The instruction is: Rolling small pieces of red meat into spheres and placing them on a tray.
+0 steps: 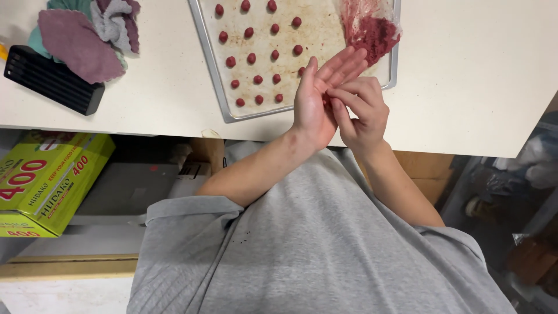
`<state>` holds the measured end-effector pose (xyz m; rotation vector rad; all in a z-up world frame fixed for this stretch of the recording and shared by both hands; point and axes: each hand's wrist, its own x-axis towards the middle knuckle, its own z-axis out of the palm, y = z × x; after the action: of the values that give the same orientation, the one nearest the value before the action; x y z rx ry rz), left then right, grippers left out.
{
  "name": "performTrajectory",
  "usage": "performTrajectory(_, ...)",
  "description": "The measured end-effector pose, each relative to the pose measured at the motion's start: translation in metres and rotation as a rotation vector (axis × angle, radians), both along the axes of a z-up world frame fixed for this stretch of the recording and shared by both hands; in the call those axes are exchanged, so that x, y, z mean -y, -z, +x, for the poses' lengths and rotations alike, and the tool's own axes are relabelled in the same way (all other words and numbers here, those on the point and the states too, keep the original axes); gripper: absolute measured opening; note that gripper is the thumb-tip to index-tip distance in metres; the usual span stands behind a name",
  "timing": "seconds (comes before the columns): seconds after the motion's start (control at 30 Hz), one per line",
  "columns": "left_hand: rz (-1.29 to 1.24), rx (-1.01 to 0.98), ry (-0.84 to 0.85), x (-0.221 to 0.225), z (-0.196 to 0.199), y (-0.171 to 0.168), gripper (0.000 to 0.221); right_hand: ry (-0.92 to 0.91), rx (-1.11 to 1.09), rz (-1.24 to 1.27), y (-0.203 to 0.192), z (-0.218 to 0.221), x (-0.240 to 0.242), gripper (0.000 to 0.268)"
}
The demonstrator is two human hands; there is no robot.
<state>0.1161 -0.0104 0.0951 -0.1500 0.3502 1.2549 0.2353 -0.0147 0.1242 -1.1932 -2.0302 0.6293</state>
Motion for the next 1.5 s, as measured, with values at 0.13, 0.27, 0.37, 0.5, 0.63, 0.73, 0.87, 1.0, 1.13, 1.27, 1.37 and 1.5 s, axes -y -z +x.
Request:
performTrajectory(0.13,-0.073,0.037,0.043,-0.007,-0.019,0.002,0.066,-0.057,-0.03,-0.088,-0.004,-0.009,-0.002,0.019)
performTrajectory(0.27,-0.066,0.099,0.094,-0.014,-0.035,0.01,0.066,-0.114,-0.079,-0.202,-0.022,-0.026,-0.01,0.025)
performTrajectory(0.37,-0.092,0.055,0.142,-0.02,-0.044,0.009,0.063,-0.081,-0.151,-0.235,-0.018,-0.034,-0.008,0.028)
performTrajectory(0.5,-0.096,0.035,0.188,-0.026,-0.048,0.011,0.061,0.006,-0.134,-0.207,-0.015,-0.045,-0.006,0.029)
performTrajectory(0.63,-0.066,0.094,0.179,-0.029,-0.055,0.013,0.061,0.103,-0.347,-0.275,-0.009,-0.046,-0.003,0.02)
performTrajectory(0.73,-0.04,0.102,0.195,-0.028,-0.057,0.013,0.059,0.137,-0.365,-0.283,-0.008,-0.048,-0.002,0.017)
performTrajectory(0.87,0.016,-0.016,0.207,-0.03,-0.064,0.009,0.059,0.187,-0.332,-0.19,-0.004,-0.048,0.001,0.016)
performTrajectory(1.0,0.119,0.002,0.149,-0.02,-0.06,0.011,0.062,0.184,-0.287,-0.182,-0.005,-0.056,-0.004,0.019)
performTrajectory(1.13,0.177,-0.08,0.086,-0.013,-0.056,0.013,0.064,0.108,-0.023,-0.013,-0.012,-0.059,0.001,0.025)
performTrajectory(1.27,0.086,-0.069,0.091,-0.01,-0.057,0.013,0.061,0.043,0.047,0.086,-0.024,-0.05,0.008,0.028)
performTrajectory(1.37,0.215,-0.005,0.116,0.0,-0.044,0.011,0.066,-0.034,0.022,0.103,-0.03,-0.043,0.012,0.032)
performTrajectory(1.5,0.161,0.078,0.166,0.004,-0.031,-0.002,0.061,-0.069,-0.079,0.044,-0.041,-0.024,0.02,0.028)
